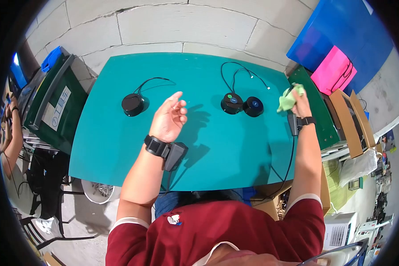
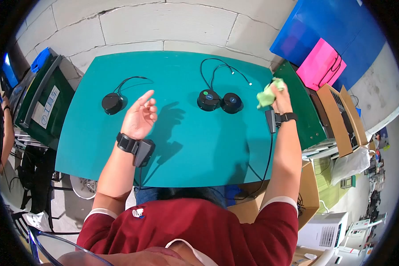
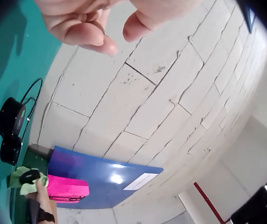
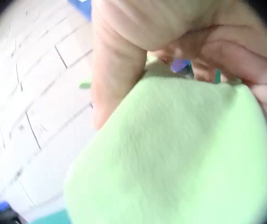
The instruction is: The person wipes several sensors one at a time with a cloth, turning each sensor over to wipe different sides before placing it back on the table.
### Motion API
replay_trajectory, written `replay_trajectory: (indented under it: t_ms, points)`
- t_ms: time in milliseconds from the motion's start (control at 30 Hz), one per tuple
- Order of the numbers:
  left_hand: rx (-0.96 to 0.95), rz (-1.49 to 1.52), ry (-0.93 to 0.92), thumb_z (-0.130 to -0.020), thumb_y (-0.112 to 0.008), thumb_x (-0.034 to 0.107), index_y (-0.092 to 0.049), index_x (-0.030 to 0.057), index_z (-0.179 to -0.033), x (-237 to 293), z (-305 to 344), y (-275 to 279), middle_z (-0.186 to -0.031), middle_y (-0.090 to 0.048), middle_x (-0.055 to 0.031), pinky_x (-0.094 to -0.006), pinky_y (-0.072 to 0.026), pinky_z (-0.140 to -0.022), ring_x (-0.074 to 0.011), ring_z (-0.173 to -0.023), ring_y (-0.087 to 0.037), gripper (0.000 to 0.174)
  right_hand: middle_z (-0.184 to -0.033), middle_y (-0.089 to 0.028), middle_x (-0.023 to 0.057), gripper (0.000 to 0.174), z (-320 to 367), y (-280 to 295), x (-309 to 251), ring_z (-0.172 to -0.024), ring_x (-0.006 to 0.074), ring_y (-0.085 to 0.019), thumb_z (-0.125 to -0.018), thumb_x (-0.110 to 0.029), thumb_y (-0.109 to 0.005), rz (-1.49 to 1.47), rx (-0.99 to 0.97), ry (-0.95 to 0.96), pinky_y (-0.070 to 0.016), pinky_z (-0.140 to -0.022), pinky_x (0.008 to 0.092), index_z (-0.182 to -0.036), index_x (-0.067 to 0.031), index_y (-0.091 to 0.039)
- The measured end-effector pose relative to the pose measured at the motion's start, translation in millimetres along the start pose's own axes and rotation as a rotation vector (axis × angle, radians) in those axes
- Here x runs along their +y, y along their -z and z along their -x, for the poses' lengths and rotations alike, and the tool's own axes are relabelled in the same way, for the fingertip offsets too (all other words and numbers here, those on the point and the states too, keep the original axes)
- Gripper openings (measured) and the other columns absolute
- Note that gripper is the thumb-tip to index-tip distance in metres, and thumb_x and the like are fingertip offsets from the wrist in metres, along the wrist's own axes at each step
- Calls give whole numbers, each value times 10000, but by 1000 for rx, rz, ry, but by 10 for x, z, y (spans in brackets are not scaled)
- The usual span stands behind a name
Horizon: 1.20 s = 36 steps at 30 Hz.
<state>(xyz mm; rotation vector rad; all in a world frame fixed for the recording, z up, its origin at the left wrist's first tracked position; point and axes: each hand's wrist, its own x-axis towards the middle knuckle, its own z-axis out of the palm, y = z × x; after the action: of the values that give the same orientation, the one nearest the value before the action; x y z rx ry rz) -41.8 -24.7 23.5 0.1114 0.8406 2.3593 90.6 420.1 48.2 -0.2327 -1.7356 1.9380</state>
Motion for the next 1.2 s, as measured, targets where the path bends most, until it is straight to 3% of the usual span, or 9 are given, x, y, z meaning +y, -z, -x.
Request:
replay_trajectory:
  t_ms: [100,267,333,433,533,800,967,1133,1200]
  points:
    - [-54,-50,33,-873,-529,219,-461,50,-1193,-99,65,-74,-850,-539,-11,-214,-403,-563,-99,-694,-493,369,-1123,-510,100,360,234,-728,-338,-1009,264,-542,-909,-277,-486,-398,-89,227,-466,-850,440,-1197,-80,-398]
    - [-269,-339,154,-882,-531,187,-487,77,-1168,-235,157,-188,-958,-572,-45,-218,-450,-600,-108,-766,-555,310,-1125,-485,106,461,681,-1784,-152,-1014,229,-513,-840,-396,-569,-151,-229,364,-447,-845,367,-1135,-65,-439]
    - [-287,-415,165,-894,-524,208,-499,88,-1172,-278,190,-223,-993,-574,-49,-216,-472,-623,-102,-792,-562,305,-1102,-458,91,374,832,-2083,8,-1021,219,-479,-800,-305,-612,275,-202,662,-407,-870,347,-1044,-42,-505]
    - [-349,-341,172,-895,-523,276,-450,63,-1219,-304,216,-237,-1031,-551,-41,-221,-487,-642,-110,-808,-569,394,-1166,-404,171,423,1043,-2347,174,-1054,312,-459,-654,-100,-703,380,-335,712,-393,-877,402,-1033,-86,-516]
    - [-451,-230,236,-884,-533,324,-418,53,-1243,-335,190,-180,-1036,-542,-31,-223,-495,-659,-109,-829,-568,464,-1166,-408,191,554,1101,-2399,221,-1033,361,-459,-586,-83,-750,628,-427,862,-396,-877,440,-1074,-110,-489]
    - [-499,-404,301,-843,-582,371,-368,26,-1265,-419,109,-63,-1078,-535,-57,-267,-501,-771,-121,-935,-557,586,-1153,-438,183,569,1147,-2353,308,-1043,358,-451,-602,-123,-747,551,-429,793,-384,-889,454,-1103,-104,-478]
    - [-486,-362,219,-778,-681,259,-332,40,-1284,-453,140,-76,-1134,-517,-73,-332,-450,-896,-164,-1056,-521,653,-1157,-424,198,480,1154,-2348,405,-1090,368,-430,-710,-227,-663,497,-420,728,-370,-916,459,-1120,-76,-466]
    - [-315,-348,5,-710,-709,33,-340,33,-1249,-468,194,-223,-1027,-509,-59,-264,-480,-788,-123,-913,-542,653,-1387,-217,246,905,1179,-2383,440,-1294,374,-225,-790,-698,-318,352,-500,525,-213,-1039,436,-1348,10,-240]
    - [-279,-389,-36,-704,-715,35,-332,32,-1253,-468,174,-226,-1047,-501,-62,-267,-483,-788,-124,-921,-540,670,-1398,-201,241,936,1194,-2445,417,-1305,364,-211,-779,-715,-314,153,-531,451,-199,-1048,420,-1354,18,-219]
